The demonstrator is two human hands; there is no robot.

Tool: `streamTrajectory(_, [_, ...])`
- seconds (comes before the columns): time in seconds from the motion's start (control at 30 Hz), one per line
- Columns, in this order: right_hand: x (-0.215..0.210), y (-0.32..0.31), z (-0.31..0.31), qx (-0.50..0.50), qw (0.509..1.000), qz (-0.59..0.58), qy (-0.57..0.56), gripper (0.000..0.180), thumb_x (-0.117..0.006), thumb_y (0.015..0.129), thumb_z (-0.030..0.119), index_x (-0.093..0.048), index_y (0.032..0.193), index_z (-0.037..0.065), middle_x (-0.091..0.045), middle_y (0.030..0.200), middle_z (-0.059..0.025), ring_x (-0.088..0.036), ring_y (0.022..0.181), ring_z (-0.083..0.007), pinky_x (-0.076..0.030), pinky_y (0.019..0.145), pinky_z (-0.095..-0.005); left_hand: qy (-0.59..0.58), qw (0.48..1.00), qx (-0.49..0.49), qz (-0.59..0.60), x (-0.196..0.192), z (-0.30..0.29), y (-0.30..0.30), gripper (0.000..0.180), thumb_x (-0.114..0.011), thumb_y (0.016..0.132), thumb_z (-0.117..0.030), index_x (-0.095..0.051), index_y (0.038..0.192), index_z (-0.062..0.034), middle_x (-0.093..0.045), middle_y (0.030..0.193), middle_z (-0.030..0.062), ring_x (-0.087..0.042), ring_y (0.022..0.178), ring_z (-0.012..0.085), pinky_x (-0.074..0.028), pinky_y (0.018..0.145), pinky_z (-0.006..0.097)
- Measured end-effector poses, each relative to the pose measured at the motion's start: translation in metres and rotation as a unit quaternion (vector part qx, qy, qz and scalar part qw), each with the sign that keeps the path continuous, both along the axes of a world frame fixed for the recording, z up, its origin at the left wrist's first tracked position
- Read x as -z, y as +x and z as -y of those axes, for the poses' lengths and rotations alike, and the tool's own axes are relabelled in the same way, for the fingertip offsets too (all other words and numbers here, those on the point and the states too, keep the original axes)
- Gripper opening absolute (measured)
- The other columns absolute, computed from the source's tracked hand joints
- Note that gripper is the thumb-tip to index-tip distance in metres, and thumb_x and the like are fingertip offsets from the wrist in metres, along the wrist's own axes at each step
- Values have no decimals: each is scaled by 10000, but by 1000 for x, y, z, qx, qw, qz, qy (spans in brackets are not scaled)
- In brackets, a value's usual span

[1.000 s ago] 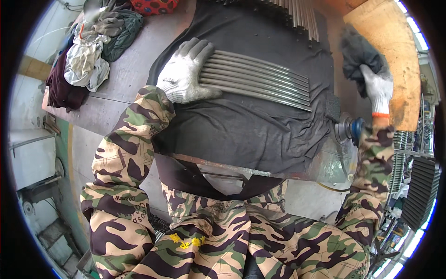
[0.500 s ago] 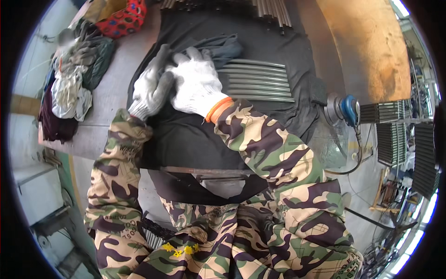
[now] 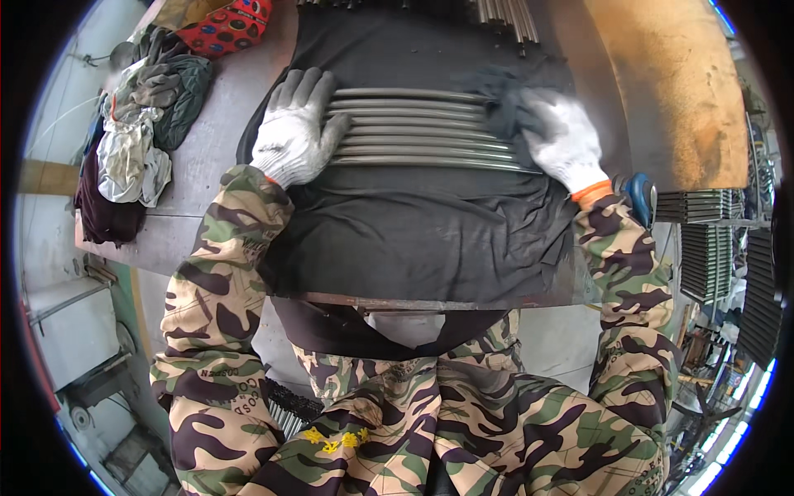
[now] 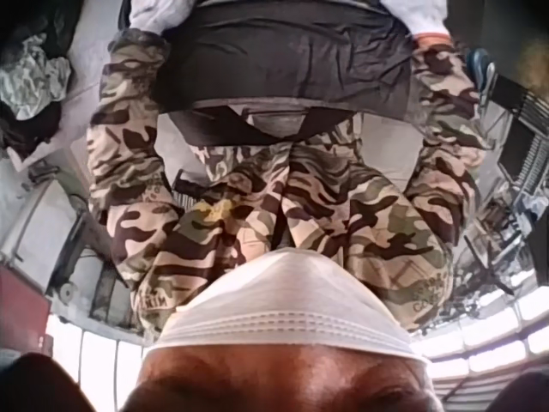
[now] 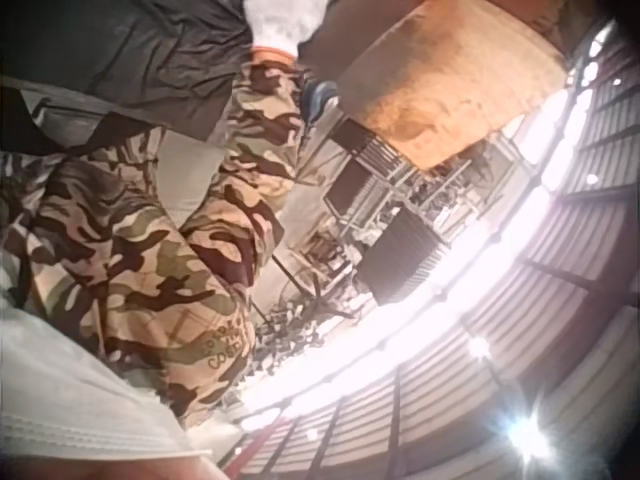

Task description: The person is sanding the ends of a bundle of metal pipes using a handheld power sander at a workbench.

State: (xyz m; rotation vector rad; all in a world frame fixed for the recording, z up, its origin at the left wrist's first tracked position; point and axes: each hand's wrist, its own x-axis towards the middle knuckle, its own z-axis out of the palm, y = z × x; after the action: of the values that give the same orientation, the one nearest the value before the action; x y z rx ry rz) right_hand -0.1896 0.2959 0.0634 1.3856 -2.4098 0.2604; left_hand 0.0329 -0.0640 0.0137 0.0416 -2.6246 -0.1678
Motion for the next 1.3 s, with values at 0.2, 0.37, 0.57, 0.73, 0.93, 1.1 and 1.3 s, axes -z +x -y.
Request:
streamTrajectory(0.2, [8, 48, 47, -61, 990, -73, -103, 479, -742, 799, 205, -723, 1271, 125, -751, 1186, -102, -701, 1074, -363, -575, 973, -481, 54, 999, -1, -2, -7, -9, -5, 618, -610, 1017, -386, -531, 1472, 25, -553, 1472, 254, -469, 1397, 480, -374, 1193, 542])
streamTrajectory(0.37, [-2, 156, 201, -38, 986, 93, 130, 578, -721, 864, 469, -687, 1349, 156, -652, 1354, -74, -512, 1290, -375, -419, 1143, -603, 179, 984, 17, 7, 12, 18, 8, 663, -554, 1039, -371, -469, 1565, 23, -543, 1539, 269, -500, 1410, 485, -413, 1182, 539])
streamTrajectory(0.57, [15, 132, 181, -125, 979, 156, -30, 512, -820, 789, 396, -737, 1239, 165, -708, 1246, -32, -581, 1292, -350, -497, 1108, -491, 215, 976, 34, 5, 7, 17, 19, 648, -532, 1066, -370, -447, 1578, 19, -493, 1588, 300, -433, 1492, 503, -345, 1251, 547])
streamTrajectory(0.73, [14, 61, 79, -102, 990, 68, -76, 451, -812, 777, 271, -753, 1216, 184, -747, 1260, -51, -676, 1214, -323, -555, 1029, -470, 56, 997, 21, 47, 10, 2, 3, 717, -648, 996, -352, -444, 1582, 8, -463, 1610, 297, -364, 1525, 519, -270, 1282, 579])
streamTrajectory(0.93, [11, 10, -23, 29, 997, 36, -54, 503, -788, 800, 171, -749, 1301, 179, -729, 1312, -78, -667, 1222, -328, -517, 1093, -439, 31, 999, 21, 39, 5, -2, 7, 723, -673, 975, -323, -448, 1562, 34, -476, 1583, 284, -377, 1499, 522, -292, 1264, 586])
streamTrajectory(1.1, [7, 16, -15, 41, 998, -13, -49, 506, -806, 799, 172, -750, 1302, 185, -729, 1319, -75, -674, 1212, -330, -526, 1079, -441, 13, 999, 3, 33, 5, -4, 10, 734, -711, 947, -295, -457, 1541, 55, -492, 1559, 277, -395, 1478, 515, -309, 1251, 588])
streamTrajectory(1.3, [-7, -41, -21, 76, 993, -38, -79, 470, -820, 815, 190, -778, 1283, 184, -774, 1277, -75, -703, 1208, -319, -542, 1080, -418, 37, 997, 14, 68, -8, -6, 20, 690, -618, 1027, -288, -412, 1615, 9, -420, 1644, 288, -332, 1546, 526, -289, 1278, 576])
